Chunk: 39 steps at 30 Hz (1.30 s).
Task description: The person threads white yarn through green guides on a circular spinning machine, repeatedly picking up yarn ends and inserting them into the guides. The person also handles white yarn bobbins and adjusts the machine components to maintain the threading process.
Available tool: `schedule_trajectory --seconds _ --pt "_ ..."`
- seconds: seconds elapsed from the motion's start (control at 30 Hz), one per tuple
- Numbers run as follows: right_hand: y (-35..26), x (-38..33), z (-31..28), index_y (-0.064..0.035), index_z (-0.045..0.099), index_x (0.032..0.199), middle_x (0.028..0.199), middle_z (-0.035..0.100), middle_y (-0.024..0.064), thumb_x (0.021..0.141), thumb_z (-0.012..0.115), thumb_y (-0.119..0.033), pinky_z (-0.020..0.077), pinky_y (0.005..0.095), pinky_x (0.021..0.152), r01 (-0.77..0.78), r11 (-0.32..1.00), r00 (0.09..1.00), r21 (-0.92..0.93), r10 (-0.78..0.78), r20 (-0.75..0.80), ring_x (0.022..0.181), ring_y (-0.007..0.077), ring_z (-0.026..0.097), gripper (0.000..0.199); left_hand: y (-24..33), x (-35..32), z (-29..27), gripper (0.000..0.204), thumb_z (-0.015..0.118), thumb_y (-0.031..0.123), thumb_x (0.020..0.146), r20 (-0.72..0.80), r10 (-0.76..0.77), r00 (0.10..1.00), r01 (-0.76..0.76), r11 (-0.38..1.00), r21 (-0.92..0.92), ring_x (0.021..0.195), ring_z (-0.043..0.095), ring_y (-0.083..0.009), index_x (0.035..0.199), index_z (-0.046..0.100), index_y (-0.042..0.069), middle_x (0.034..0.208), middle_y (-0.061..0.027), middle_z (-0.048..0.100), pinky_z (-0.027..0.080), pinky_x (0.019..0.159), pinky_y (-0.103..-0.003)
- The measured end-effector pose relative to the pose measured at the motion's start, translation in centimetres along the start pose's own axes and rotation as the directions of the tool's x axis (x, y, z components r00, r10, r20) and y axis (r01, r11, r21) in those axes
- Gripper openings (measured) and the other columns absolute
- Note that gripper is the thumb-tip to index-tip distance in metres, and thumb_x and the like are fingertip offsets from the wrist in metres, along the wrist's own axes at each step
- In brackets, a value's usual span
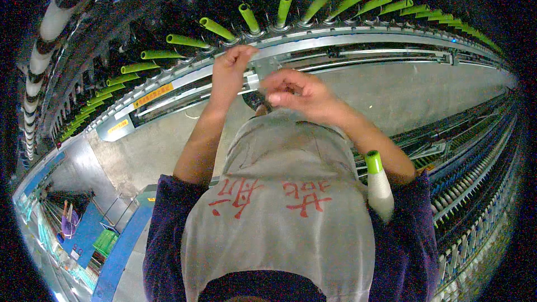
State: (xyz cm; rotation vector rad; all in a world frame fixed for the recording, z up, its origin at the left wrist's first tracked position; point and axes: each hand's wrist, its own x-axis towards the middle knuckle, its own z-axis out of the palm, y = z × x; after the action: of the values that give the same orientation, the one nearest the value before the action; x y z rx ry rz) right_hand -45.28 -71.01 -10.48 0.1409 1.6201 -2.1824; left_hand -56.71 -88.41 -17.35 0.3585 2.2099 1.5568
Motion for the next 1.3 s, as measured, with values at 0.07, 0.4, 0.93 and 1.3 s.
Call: schedule_trajectory --seconds 0.07,0.4,0.93,1.3 --pt "-1.5 0.3 -2.0 -0.0050 0.054 0.103 0.090 0.057 0.0032 0.087 0.056 -0.013 0.0437 0.0259 0.076 0.046 0.991 0.997 -0.126 -0.054 -0.058 0.083 0.0105 0.053 0.018 -2.5 0.8 -0.5 0.019 0.054 0.017 0.088 -0.092 0.008 0.996 -0.002 0.998 0.062 0.076 0.059 -0.0146 0.096 0.065 0.003 0.088 -0.0088 0.066 0.045 0.071 -0.026" --pt "-1.2 -0.2 -2.5 -0.0077 0.054 0.118 0.091 0.054 0.0025 0.081 0.062 -0.009 0.0448 0.0281 0.076 -0.066 0.919 0.972 -0.389 0.147 0.183 0.088 0.0122 0.051 0.038 -8.9 1.8 -2.1 0.033 0.057 0.015 0.083 -0.198 -0.053 0.979 0.109 0.952 0.287 0.061 0.056 -0.0317 0.115 0.054 0.008 0.070 -0.0172 0.060 0.044 0.059 -0.039" --pt "4.6 0.4 -12.8 -0.0079 0.061 0.096 0.078 0.054 -0.0024 0.091 0.051 -0.031 0.0411 0.0250 0.073 0.030 0.965 0.820 0.262 0.127 -0.558 0.073 0.0096 0.050 0.026 -9.8 4.0 -0.9 0.044 0.052 0.014 0.083 -0.173 0.000 0.985 0.109 0.776 0.622 0.060 0.059 -0.0381 0.126 0.045 0.010 0.069 -0.0209 0.061 0.048 0.059 -0.046" --pt "8.5 2.0 -15.0 -0.0071 0.060 0.092 0.078 0.054 0.0000 0.092 0.048 -0.030 0.0422 0.0253 0.070 -0.031 0.967 0.707 0.251 0.199 -0.679 0.073 0.0104 0.050 0.026 -12.1 4.0 1.0 0.019 0.056 0.011 0.078 -0.447 0.297 0.844 0.004 0.829 0.559 0.047 0.057 -0.0306 0.095 0.062 0.017 0.055 -0.0128 0.058 0.045 0.044 -0.040"
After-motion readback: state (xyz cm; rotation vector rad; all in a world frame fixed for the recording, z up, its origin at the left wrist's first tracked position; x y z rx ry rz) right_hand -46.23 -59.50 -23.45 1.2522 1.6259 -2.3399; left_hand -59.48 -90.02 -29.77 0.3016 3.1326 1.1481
